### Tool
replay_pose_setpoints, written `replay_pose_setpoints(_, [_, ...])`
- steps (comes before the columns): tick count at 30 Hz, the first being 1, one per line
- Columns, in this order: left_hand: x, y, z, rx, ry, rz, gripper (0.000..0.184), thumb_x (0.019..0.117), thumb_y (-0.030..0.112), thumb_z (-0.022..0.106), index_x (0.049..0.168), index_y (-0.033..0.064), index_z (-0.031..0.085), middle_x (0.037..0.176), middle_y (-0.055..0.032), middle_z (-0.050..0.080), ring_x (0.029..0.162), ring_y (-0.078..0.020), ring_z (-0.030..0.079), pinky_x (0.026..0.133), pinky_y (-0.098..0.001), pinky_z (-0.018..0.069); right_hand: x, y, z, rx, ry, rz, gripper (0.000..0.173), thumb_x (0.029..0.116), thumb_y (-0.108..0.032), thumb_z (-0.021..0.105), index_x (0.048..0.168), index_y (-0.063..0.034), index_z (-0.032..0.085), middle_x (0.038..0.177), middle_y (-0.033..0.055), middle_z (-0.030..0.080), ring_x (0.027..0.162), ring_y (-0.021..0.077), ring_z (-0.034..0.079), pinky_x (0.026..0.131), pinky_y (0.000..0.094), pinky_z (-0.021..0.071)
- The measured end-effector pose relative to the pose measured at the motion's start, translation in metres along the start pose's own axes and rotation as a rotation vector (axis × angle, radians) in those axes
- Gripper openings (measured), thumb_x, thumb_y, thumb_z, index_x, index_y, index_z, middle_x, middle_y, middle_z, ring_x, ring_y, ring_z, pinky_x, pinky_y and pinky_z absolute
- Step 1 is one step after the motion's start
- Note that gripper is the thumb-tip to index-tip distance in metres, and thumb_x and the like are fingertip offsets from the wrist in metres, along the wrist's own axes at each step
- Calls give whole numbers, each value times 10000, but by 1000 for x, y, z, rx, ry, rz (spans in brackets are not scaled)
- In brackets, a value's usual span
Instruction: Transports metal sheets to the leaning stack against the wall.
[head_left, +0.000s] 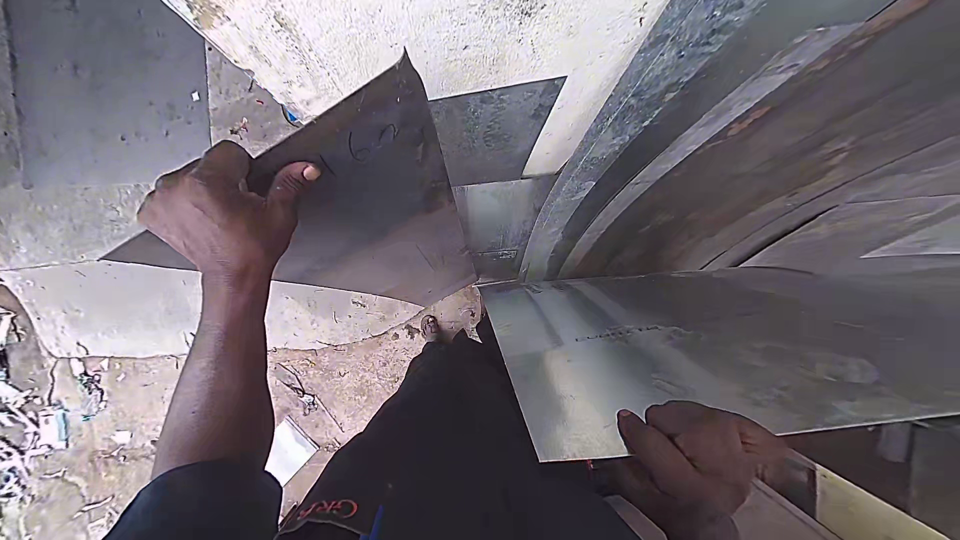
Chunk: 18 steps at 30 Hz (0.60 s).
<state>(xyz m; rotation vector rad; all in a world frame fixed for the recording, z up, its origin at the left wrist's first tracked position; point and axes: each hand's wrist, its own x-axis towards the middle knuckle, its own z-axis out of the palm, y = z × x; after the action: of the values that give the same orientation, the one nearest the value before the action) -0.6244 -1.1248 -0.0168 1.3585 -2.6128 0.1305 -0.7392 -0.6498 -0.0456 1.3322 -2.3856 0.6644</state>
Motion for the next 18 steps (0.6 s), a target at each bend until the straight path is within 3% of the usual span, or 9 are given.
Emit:
replay_pose_setpoints(6, [-16, 113, -21, -88, 154, 333, 733, 904, 803, 469, 731, 94, 542, 601, -123, 548, 560, -345, 579, 522, -540, 381, -15, -19, -6, -4, 86, -3, 204, 962, -287, 526, 793, -173, 530, 728, 19, 447, 751, 185, 464, 873, 380, 321])
replay_pose_setpoints(12, [-42, 179, -62, -178, 188, 584, 672, 899, 780, 512, 709, 136, 544, 566, -60, 503, 516, -276, 532, 500, -477, 339, -46, -44, -20, 0, 110, 46, 166, 978, -201, 535, 816, -167, 548, 744, 12, 466, 764, 166, 466, 874, 359, 323])
replay_pose_setpoints(18, [-62, 214, -93, -161, 148, 625, 665, 900, 799, 470, 760, 155, 567, 617, -55, 545, 594, -292, 585, 536, -493, 357, -63, -63, -20, -102, 206, 183, 322, 940, -463, 590, 790, -194, 494, 780, 15, 461, 833, 181, 479, 933, 379, 294])
